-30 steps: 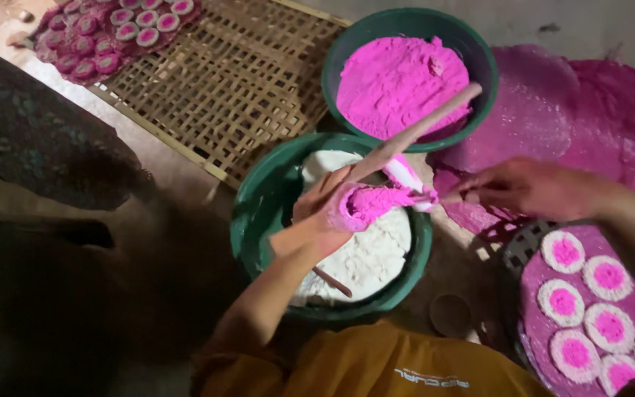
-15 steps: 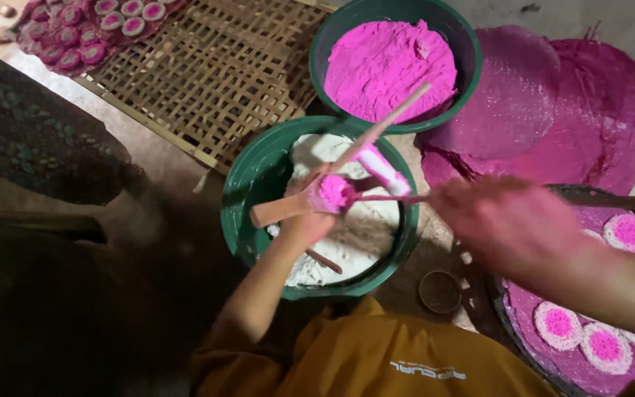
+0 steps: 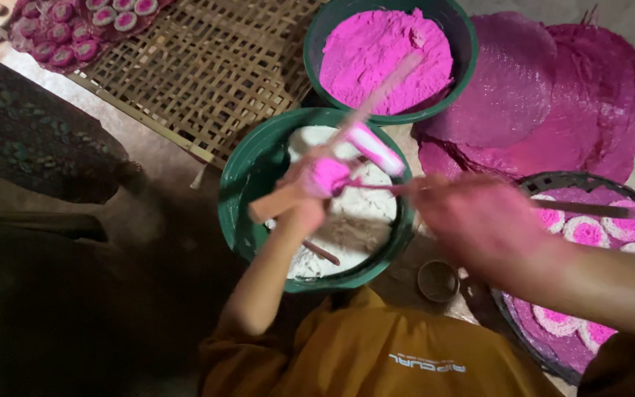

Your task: The person uses a wooden mold to scoop pink and white dough, presses it into a circular metal cutter on a tray, and releases the formed dough rings. The process is repeated to create multiple dough pieces.

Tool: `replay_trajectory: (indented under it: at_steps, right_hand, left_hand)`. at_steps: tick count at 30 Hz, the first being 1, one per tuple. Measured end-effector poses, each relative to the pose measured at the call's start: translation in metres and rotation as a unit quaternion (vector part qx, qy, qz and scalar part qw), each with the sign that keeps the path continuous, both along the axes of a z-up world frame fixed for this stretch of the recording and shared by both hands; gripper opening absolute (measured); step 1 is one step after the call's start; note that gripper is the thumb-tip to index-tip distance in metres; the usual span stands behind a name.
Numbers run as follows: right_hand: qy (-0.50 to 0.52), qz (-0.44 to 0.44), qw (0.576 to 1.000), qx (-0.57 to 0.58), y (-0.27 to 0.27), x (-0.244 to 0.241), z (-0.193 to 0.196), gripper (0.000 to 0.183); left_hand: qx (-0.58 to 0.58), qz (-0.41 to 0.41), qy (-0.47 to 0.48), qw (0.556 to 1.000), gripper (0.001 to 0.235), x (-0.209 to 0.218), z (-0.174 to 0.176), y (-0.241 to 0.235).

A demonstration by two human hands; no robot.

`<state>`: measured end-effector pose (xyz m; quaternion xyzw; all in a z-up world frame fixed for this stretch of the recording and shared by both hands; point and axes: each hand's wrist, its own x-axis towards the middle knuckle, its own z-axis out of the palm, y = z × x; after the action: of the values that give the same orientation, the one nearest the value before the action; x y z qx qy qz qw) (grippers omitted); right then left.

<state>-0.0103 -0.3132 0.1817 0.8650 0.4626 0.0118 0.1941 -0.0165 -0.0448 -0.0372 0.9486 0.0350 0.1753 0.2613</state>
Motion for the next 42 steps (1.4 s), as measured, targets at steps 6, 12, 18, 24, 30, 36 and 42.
replay_trajectory:
  at_steps: [6,12,18,24,30,36,42]
  right_hand:
    - [0.222,-0.070,0.883,0.406,0.021,0.017,-0.051,0.051]
    - [0.394,-0.060,0.792,0.462,0.021,0.005,-0.125,0.056]
    - [0.372,-0.123,0.803,0.448,0.015,0.042,-0.107,0.051]
    - [0.373,-0.118,0.799,0.456,0.039,0.041,-0.152,0.051]
    - [0.526,-0.040,0.694,0.491,0.007,0.110,-0.186,0.074]
    - [0.475,-0.328,0.663,0.476,0.031,0.245,-0.139,0.067]
    - [0.545,0.093,0.445,0.704,0.016,0.152,-0.105,0.088]
  left_hand:
    - [0.010,0.028,-0.214,0.976,0.052,0.026,-0.005,0.016]
    - [0.098,0.107,-0.179,0.973,0.047,0.026,0.030,0.012]
    - [0.210,0.091,-0.114,0.967,0.040,0.020,0.073,-0.009]
    - [-0.119,0.216,0.135,0.960,0.095,0.046,0.077,-0.004]
    - [-0.193,0.040,-0.213,0.957,0.051,0.051,0.020,0.075]
    - [-0.613,-0.016,-0.109,0.782,0.025,0.035,0.002,0.047]
    - [-0.745,-0.297,0.187,0.568,0.019,-0.007,0.053,-0.052]
